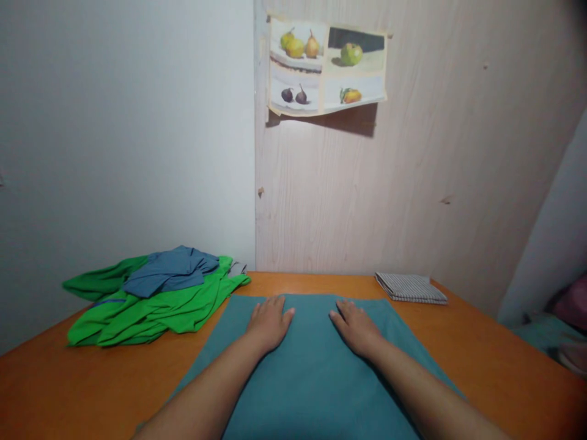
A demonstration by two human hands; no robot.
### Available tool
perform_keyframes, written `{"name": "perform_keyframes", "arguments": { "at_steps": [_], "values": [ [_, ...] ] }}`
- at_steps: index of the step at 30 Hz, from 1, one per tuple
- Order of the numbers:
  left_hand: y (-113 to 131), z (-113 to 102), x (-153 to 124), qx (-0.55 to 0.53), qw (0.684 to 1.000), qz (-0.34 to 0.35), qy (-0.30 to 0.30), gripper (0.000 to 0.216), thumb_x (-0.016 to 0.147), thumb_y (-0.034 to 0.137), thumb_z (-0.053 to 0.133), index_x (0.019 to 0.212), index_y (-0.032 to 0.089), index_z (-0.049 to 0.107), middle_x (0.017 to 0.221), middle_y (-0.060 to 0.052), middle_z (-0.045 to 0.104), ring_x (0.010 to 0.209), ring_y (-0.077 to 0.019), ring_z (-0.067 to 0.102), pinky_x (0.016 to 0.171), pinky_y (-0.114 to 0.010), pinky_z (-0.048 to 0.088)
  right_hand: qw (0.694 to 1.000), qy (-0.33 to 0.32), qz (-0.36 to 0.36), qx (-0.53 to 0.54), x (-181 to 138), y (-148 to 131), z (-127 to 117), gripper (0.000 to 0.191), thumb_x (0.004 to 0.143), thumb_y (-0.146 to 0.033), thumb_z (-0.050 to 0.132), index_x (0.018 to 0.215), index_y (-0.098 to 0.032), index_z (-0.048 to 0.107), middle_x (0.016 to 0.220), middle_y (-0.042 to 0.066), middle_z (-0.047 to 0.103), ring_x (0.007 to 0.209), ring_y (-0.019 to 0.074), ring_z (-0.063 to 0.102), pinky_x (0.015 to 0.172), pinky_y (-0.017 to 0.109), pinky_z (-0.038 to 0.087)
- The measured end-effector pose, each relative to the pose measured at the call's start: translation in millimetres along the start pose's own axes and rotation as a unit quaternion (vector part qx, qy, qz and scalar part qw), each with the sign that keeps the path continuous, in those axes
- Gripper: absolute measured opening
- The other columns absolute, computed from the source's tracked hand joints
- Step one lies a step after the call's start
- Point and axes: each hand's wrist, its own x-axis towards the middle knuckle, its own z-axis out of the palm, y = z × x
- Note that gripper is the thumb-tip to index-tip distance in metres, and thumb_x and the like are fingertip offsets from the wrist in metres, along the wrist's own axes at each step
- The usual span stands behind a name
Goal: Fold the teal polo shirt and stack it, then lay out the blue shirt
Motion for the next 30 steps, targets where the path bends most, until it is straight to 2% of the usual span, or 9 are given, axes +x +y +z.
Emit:
{"name": "perform_keyframes", "arguments": {
  "at_steps": [2,4,10,15,20,25,28,30],
  "values": [
    [-6.6,1.9,-6.0,0.008,1.000,0.010,-0.020,0.069,0.098,0.060,0.031,0.151,0.017,0.040,0.158,-0.015,0.037,0.147,-0.0333,0.031,0.118,-0.052,0.022,0.997,-0.022,0.008,-0.076,-4.7,6.3,2.4,0.076,0.096,-0.061,0.035,0.152,-0.009,0.039,0.161,0.018,0.030,0.150,0.0333,0.020,0.121,0.049,0.012],
    [-13.5,0.3,-10.1,0.020,0.999,0.020,-0.039,0.075,0.097,0.065,0.026,0.155,0.019,0.034,0.161,-0.012,0.031,0.149,-0.0326,0.025,0.119,-0.054,0.019,0.989,-0.039,0.022,-0.141,-7.7,16.5,-2.5,0.079,0.096,-0.066,0.026,0.156,-0.014,0.032,0.163,0.015,0.025,0.152,0.0320,0.016,0.121,0.051,0.011],
    [-21.1,-7.1,-13.3,0.047,0.997,0.011,-0.065,0.083,0.094,0.073,0.019,0.157,0.022,0.029,0.163,-0.008,0.026,0.151,-0.0315,0.019,0.119,-0.057,0.016,0.977,-0.039,0.056,-0.204,-12.4,50.6,-23.4,0.079,0.094,-0.071,0.021,0.156,-0.022,0.032,0.164,0.010,0.026,0.151,0.0311,0.018,0.121,0.052,0.013],
    [-21.0,-6.7,-13.5,0.054,0.996,0.010,-0.066,0.086,0.092,0.075,0.018,0.157,0.020,0.029,0.164,-0.008,0.024,0.152,-0.0316,0.017,0.119,-0.058,0.015,0.972,-0.016,0.092,-0.215,-11.0,69.8,-26.1,0.078,0.094,-0.070,0.019,0.156,-0.024,0.032,0.164,0.009,0.026,0.152,0.0323,0.017,0.119,0.057,0.015],
    [-21.2,-5.8,-12.3,0.052,0.997,0.012,-0.056,0.085,0.093,0.074,0.020,0.156,0.019,0.031,0.163,-0.010,0.026,0.151,-0.0318,0.019,0.119,-0.057,0.017,0.969,0.001,0.130,-0.211,-14.6,80.4,-32.0,0.076,0.095,-0.069,0.023,0.155,-0.024,0.034,0.163,0.010,0.027,0.151,0.0330,0.018,0.118,0.060,0.015],
    [-18.6,-10.1,-11.2,0.062,0.996,0.012,-0.059,0.079,0.095,0.069,0.027,0.155,0.017,0.034,0.162,-0.013,0.029,0.150,-0.0346,0.023,0.117,-0.060,0.019,0.962,0.023,0.177,-0.205,-33.6,87.9,-56.4,0.070,0.097,-0.061,0.026,0.153,-0.021,0.039,0.160,0.012,0.034,0.148,0.0351,0.026,0.116,0.064,0.015],
    [-14.2,-17.5,-19.5,0.066,0.997,0.019,-0.032,0.069,0.097,0.059,0.033,0.149,0.015,0.043,0.156,-0.017,0.040,0.145,-0.0360,0.033,0.115,-0.059,0.024,0.959,0.041,0.192,-0.204,-45.0,82.2,-69.5,0.071,0.099,-0.057,0.020,0.151,-0.013,0.041,0.154,0.019,0.042,0.145,0.0373,0.034,0.115,0.065,0.019],
    [-9.6,-23.4,-30.0,0.062,0.997,0.038,0.000,0.057,0.098,0.050,0.037,0.139,0.013,0.053,0.145,-0.019,0.053,0.136,-0.0351,0.045,0.113,-0.054,0.030,0.962,0.043,0.181,-0.199,-52.0,70.1,-69.4,0.071,0.099,-0.055,0.018,0.149,-0.011,0.044,0.153,0.020,0.043,0.144,0.0363,0.035,0.115,0.062,0.022]
  ]
}}
